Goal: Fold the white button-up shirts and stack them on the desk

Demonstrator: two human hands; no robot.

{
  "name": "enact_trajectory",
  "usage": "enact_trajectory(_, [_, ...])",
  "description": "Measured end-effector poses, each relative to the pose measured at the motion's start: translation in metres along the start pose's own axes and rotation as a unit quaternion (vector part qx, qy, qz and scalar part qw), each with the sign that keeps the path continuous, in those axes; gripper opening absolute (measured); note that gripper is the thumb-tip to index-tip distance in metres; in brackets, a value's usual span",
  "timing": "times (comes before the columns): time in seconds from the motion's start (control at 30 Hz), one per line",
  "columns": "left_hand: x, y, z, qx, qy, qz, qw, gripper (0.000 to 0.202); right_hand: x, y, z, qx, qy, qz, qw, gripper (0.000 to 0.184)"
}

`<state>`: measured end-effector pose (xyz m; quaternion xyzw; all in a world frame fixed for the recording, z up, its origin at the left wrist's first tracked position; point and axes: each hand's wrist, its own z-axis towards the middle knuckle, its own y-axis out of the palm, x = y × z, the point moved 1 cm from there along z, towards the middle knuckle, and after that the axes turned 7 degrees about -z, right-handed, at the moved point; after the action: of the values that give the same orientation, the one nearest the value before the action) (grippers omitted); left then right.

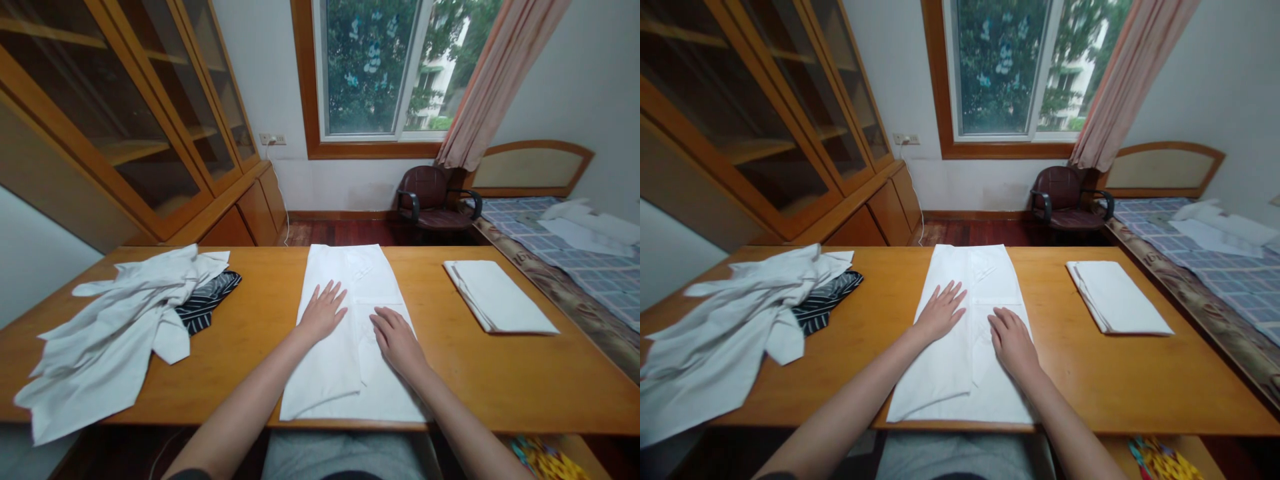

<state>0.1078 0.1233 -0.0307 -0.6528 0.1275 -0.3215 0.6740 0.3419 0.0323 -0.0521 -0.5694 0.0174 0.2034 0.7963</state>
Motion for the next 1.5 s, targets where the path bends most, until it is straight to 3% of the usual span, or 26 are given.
enact_trajectory(0.23, [-0.005,0.005,-0.011,0.022,0.025,-0.001,0.999,0.056,-0.003,-0.004,0.018,-0.006,0.032,-0.007,0.999,0.033])
enact_trajectory(0.5, [-0.011,0.010,-0.017,0.064,0.037,-0.065,0.995,0.054,-0.034,0.021,0.095,0.028,-0.092,0.036,0.995,0.039])
enact_trajectory(0.67, [-0.015,0.012,-0.020,0.138,0.050,-0.116,0.982,0.045,-0.044,0.043,0.145,-0.051,-0.088,0.012,0.995,0.042])
enact_trajectory(0.83, [-0.013,0.010,-0.024,0.171,0.055,-0.132,0.975,0.045,-0.045,0.052,0.171,-0.111,-0.102,-0.040,0.988,0.045])
enact_trajectory(1.07, [-0.014,0.008,-0.024,0.180,0.058,-0.147,0.971,0.043,-0.021,0.028,0.166,-0.089,-0.088,-0.106,0.986,0.038])
enact_trajectory(1.33, [-0.015,0.009,-0.023,0.182,0.053,-0.150,0.970,0.040,0.027,-0.010,0.146,-0.173,-0.091,-0.161,0.967,0.041])
enact_trajectory(1.5, [-0.016,0.009,-0.023,0.183,0.052,-0.151,0.970,0.039,0.042,-0.024,0.119,-0.170,-0.109,-0.143,0.969,0.037])
